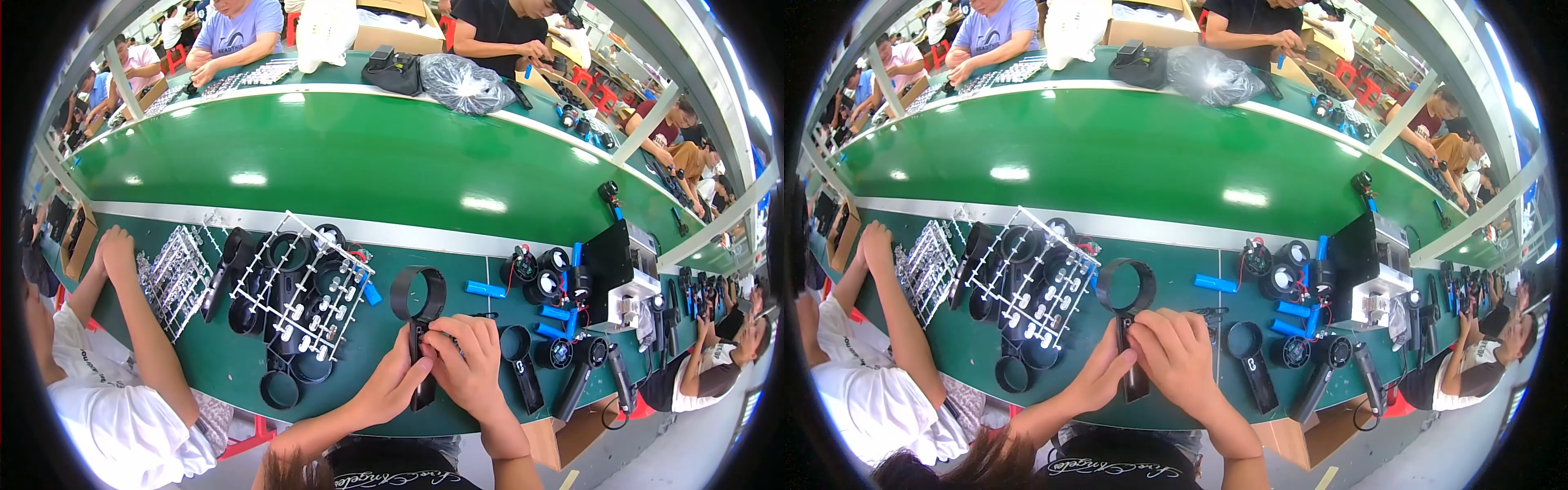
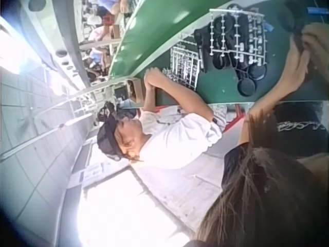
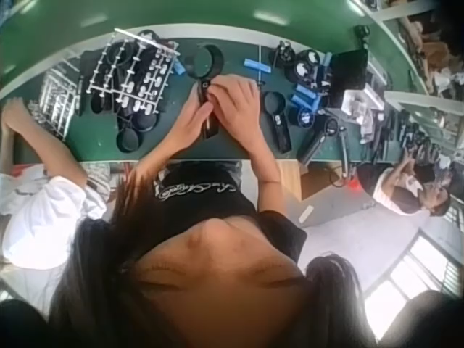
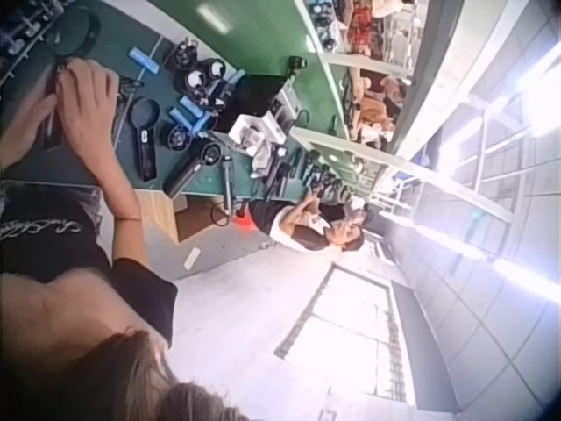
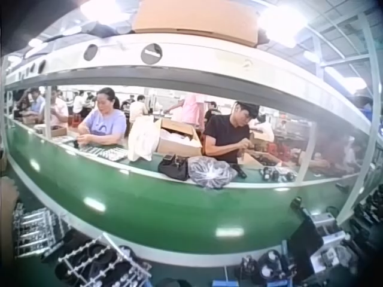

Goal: The person assembles a handheld device by combining a plastic housing, a lens unit, a circuit board, and wires, then secures the components with screws using a precision screwdriver.

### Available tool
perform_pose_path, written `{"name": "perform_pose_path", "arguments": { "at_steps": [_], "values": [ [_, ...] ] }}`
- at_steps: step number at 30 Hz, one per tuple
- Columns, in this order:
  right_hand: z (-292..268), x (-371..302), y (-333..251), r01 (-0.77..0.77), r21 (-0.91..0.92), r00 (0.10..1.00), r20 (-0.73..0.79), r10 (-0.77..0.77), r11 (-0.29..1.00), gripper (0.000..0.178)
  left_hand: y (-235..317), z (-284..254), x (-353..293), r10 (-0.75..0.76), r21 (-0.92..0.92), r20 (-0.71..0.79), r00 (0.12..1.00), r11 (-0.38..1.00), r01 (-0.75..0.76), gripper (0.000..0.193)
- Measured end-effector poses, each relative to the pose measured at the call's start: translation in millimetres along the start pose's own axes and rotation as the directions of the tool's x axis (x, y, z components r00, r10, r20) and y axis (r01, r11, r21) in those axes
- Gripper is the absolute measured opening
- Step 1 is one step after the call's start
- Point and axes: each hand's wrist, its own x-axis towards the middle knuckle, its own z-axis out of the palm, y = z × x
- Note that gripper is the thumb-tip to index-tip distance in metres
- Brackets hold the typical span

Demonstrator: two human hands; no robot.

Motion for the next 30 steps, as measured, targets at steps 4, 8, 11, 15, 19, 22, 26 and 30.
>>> {"name": "perform_pose_path", "arguments": {
  "at_steps": [4,8,11,15,19,22,26,30],
  "values": [
    [3,-2,1,-0.033,0.029,0.998,-0.061,0.035,0.999,0.028,-1,-2,0,-0.009,0.081,0.006,1.0,0.997,0.009,0.044],
    [11,-5,-5,-0.128,0.116,0.977,-0.157,0.145,0.985,0.026,-4,-4,1,-0.006,0.017,-0.017,1.0,1.0,0.007,0.048],
    [11,-2,-10,-0.185,0.134,0.955,-0.209,0.21,0.974,0.024,-4,-1,2,0.019,-0.143,-0.065,0.998,0.989,-0.028,0.054],
    [8,-2,-14,-0.141,0.013,0.972,-0.19,0.141,0.99,0.025,1,-1,1,-0.006,-0.202,-0.07,0.997,0.979,-0.008,0.061],
    [2,-1,-11,-0.149,0.01,0.981,-0.124,0.149,0.989,0.028,-2,4,3,-0.042,-0.301,-0.093,0.995,0.954,0.012,0.06],
    [-9,1,-8,-0.23,0.14,0.971,-0.038,0.237,0.963,0.028,-3,4,6,-0.17,-0.494,-0.122,0.978,0.865,0.088,0.055],
    [-40,8,16,-0.254,-0.056,0.967,-0.031,0.253,0.965,0.023,-9,-7,7,-0.136,-0.591,-0.124,0.983,0.806,0.037,0.049],
    [-61,20,84,-0.305,-0.474,0.863,0.23,0.45,0.826,0.056,-2,-7,5,-0.14,-0.601,-0.107,0.984,0.798,0.048,0.046]
  ]
}}
